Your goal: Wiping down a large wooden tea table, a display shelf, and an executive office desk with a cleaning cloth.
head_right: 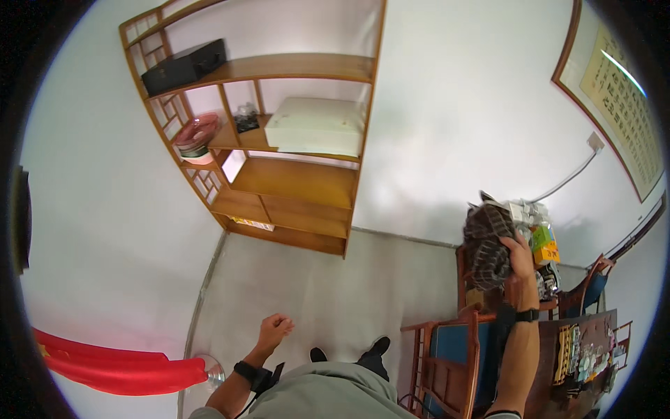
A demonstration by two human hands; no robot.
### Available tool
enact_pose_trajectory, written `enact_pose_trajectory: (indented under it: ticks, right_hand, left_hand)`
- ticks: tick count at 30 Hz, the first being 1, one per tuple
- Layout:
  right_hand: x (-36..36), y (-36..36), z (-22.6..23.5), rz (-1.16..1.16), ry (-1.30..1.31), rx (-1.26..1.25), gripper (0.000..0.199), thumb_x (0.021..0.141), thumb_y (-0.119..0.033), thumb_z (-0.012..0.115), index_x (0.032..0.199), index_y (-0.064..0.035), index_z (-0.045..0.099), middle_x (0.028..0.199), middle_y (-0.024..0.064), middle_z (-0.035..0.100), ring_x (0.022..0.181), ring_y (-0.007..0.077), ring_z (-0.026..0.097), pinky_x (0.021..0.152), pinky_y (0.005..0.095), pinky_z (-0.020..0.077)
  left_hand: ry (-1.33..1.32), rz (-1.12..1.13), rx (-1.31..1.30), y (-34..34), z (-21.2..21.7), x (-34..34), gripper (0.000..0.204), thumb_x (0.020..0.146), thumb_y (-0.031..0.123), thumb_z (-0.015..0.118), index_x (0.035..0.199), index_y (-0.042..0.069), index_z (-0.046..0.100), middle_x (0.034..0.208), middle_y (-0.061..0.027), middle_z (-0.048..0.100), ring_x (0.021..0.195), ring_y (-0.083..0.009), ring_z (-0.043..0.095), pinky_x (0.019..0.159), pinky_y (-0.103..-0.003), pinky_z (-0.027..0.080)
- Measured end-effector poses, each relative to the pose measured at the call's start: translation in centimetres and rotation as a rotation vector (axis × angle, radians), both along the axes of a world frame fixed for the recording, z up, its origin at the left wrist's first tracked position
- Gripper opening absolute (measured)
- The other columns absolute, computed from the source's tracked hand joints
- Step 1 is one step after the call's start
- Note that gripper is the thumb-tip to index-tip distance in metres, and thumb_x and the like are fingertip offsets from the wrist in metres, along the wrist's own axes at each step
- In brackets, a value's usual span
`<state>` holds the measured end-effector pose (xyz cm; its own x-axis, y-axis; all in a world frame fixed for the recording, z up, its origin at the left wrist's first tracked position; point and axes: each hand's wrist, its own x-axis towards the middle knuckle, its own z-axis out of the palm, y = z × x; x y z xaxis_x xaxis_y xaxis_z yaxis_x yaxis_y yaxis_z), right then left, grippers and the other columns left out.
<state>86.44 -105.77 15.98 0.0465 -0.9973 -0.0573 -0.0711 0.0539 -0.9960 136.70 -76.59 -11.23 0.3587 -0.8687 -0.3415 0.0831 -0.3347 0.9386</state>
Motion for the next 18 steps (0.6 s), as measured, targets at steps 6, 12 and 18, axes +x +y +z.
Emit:
enact_pose_trajectory:
  ticks: [6, 12, 18]
  right_hand:
    - [19.4, -2.4, 3.0, 0.336, -0.221, 0.100, 0.042, 0.090, -0.006, 0.057, 0.131, 0.0052, 0.053, 0.112, 0.0140, 0.067, 0.094, 0.0220, 0.069, 0.083, 0.0323, 0.0575]
    - [35.4, -4.9, 6.0, 0.644, -0.199, 0.106, 0.042, 0.091, -0.004, 0.057, 0.131, 0.0054, 0.053, 0.115, 0.0142, 0.067, 0.097, 0.0209, 0.068, 0.086, 0.0330, 0.0570]
    - [48.6, -9.4, 11.4, 0.898, -0.154, -0.022, 0.035, 0.090, -0.005, 0.059, 0.124, 0.0034, 0.059, 0.108, 0.0119, 0.070, 0.092, 0.0188, 0.069, 0.083, 0.0322, 0.0568]
  left_hand:
    - [0.027, 0.245, 0.001, 4.9, 0.1, 5.7, 0.015, 0.093, 0.013, 0.060, 0.090, 0.000, 0.066, 0.080, -0.0054, 0.069, 0.068, -0.0096, 0.062, 0.060, -0.023, 0.049]
    - [0.069, 0.422, 0.092, 8.9, -1.7, 8.2, 0.015, 0.092, 0.014, 0.061, 0.094, 0.000, 0.067, 0.083, -0.0065, 0.069, 0.071, -0.0121, 0.064, 0.063, -0.025, 0.051]
    - [0.093, 0.621, 0.098, 8.8, -1.3, 13.1, 0.015, 0.092, 0.014, 0.061, 0.095, 0.000, 0.067, 0.082, -0.0073, 0.070, 0.069, -0.0134, 0.064, 0.062, -0.026, 0.052]
